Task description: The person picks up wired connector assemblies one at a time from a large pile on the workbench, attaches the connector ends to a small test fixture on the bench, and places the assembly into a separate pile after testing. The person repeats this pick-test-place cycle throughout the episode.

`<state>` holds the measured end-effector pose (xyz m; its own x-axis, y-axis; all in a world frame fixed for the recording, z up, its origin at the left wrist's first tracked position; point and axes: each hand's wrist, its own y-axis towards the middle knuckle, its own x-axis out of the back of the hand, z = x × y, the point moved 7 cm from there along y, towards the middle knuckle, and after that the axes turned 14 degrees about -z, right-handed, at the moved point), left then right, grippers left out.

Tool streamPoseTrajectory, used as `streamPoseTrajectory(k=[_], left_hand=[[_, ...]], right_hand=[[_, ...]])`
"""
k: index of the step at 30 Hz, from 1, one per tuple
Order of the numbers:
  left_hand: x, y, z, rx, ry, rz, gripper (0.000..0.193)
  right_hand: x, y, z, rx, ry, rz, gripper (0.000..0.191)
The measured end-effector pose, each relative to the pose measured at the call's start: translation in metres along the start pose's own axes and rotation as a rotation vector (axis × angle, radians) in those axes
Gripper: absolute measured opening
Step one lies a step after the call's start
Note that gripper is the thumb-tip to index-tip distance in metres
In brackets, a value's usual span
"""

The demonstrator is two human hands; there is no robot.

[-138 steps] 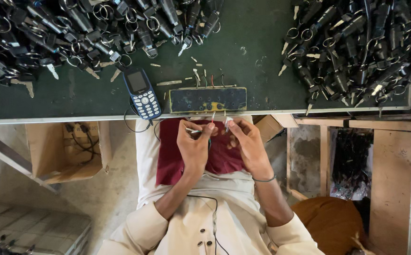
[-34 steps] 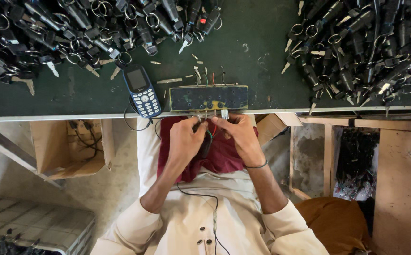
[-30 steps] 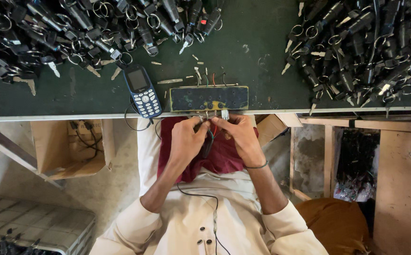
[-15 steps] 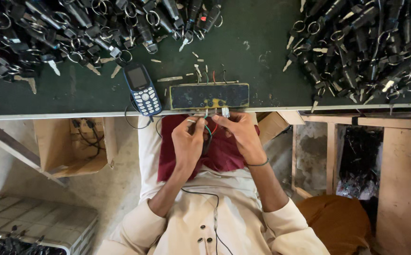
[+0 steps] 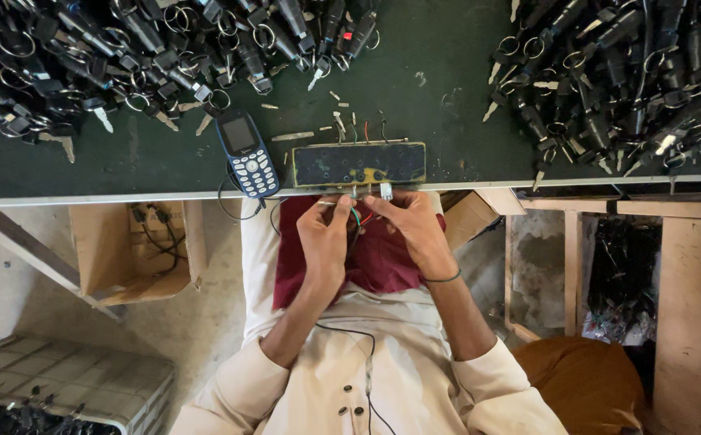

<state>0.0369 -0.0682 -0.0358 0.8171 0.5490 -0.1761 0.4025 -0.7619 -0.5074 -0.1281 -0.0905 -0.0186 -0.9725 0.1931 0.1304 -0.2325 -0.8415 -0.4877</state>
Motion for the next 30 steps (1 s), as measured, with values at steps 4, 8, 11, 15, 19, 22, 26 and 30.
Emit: streamPoseTrajectory(k=[4,8,11,15,19,22,26,30], left_hand=[[0.001,0.001,0.002,0.093,0.050,0.063,0.016],[-0.003,0.001,-0.002,0.056,0.099,0.124,0.013],[-0.008,0.003,-0.004,0.018,0.062,0.108,0.012],[-0.009,0.002,0.000,0.032,-0.018,0.035,0.011],[-0.004,-0.004,-0.007,-0.080,0.161,0.053,0.019],[0.001,0.000,-0.021,-0.266,0.566,0.093,0.036],[-0.002,0.007,-0.020,-0.087,0.631,0.301,0.038],[-0.008,0.017,-0.030,-0.079,0.819,0.432,0.037]], right_hand=[[-0.001,0.001,-0.002,-0.006,0.036,0.006,0.021],[0.000,0.003,-0.003,0.008,0.051,0.015,0.021],[0.000,0.004,-0.003,0.010,0.038,0.004,0.021],[0.000,0.002,-0.002,0.013,0.056,0.000,0.021],[-0.001,-0.001,0.001,0.008,0.076,0.002,0.022],[0.000,-0.002,0.006,0.043,-0.019,-0.018,0.024],[-0.002,-0.005,0.010,0.025,0.022,0.008,0.024],[-0.002,-0.007,0.013,0.025,-0.017,0.005,0.025]])
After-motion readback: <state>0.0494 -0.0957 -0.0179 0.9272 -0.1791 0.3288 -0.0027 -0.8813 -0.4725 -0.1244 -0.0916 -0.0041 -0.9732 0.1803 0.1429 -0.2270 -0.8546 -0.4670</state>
